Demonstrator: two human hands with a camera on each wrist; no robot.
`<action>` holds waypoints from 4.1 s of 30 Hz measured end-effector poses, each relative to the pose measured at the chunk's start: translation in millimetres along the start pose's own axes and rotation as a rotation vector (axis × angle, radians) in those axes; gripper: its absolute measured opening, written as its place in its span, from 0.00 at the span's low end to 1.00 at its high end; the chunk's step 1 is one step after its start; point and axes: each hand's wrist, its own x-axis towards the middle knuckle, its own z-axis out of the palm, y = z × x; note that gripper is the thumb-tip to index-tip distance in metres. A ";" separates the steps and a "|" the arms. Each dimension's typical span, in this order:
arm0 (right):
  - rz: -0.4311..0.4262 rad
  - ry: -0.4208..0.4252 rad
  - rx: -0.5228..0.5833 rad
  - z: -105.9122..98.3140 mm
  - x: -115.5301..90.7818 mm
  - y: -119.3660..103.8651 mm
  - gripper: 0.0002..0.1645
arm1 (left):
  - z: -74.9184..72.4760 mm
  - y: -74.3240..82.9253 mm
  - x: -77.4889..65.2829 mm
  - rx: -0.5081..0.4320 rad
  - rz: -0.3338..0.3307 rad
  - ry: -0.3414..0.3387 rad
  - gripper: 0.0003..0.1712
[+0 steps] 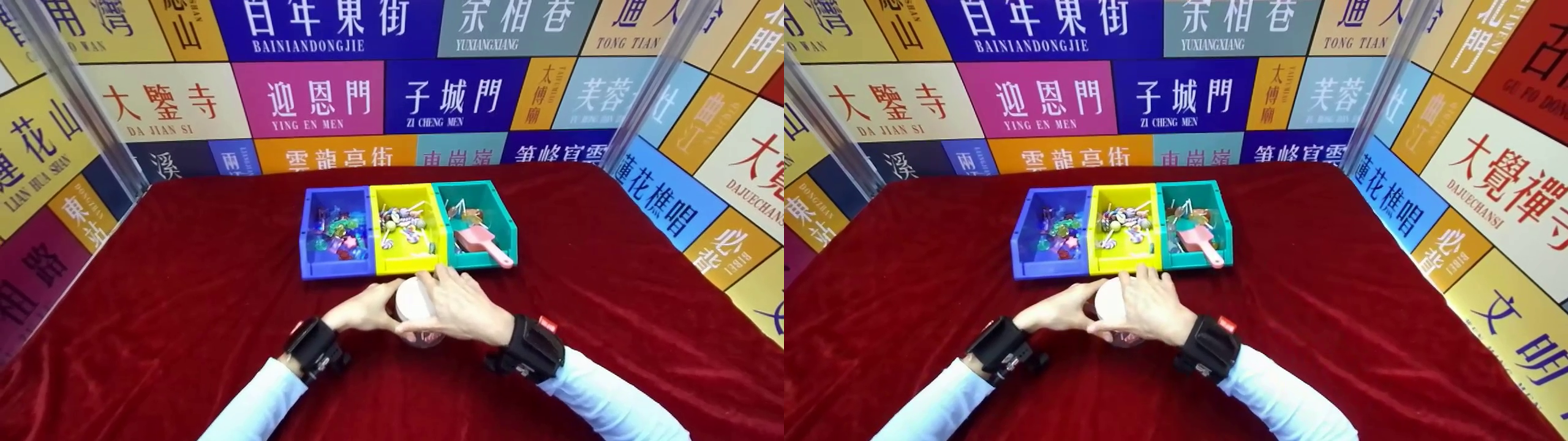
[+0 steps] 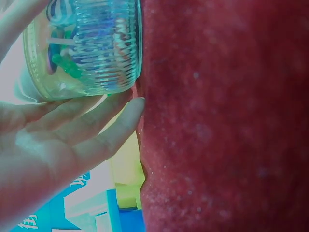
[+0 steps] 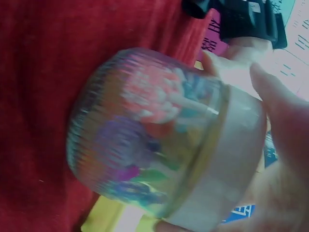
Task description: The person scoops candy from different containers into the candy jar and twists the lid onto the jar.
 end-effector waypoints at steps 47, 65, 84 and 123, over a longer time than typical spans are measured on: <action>-0.277 -0.338 0.483 -16.5 13.1 41.2 0.58 | 1.5 0.8 1.7 -0.038 -0.028 -0.016 0.48; -0.194 -0.273 0.338 -11.3 10.8 31.9 0.46 | 1.3 2.0 2.2 -0.034 -0.029 -0.013 0.46; -0.208 -0.257 0.420 -14.0 8.0 36.7 0.58 | 1.0 1.2 2.3 -0.046 0.000 -0.015 0.47; -0.005 -0.004 0.209 4.9 -6.6 13.2 0.49 | 3.5 1.2 3.0 -0.012 -0.004 0.008 0.44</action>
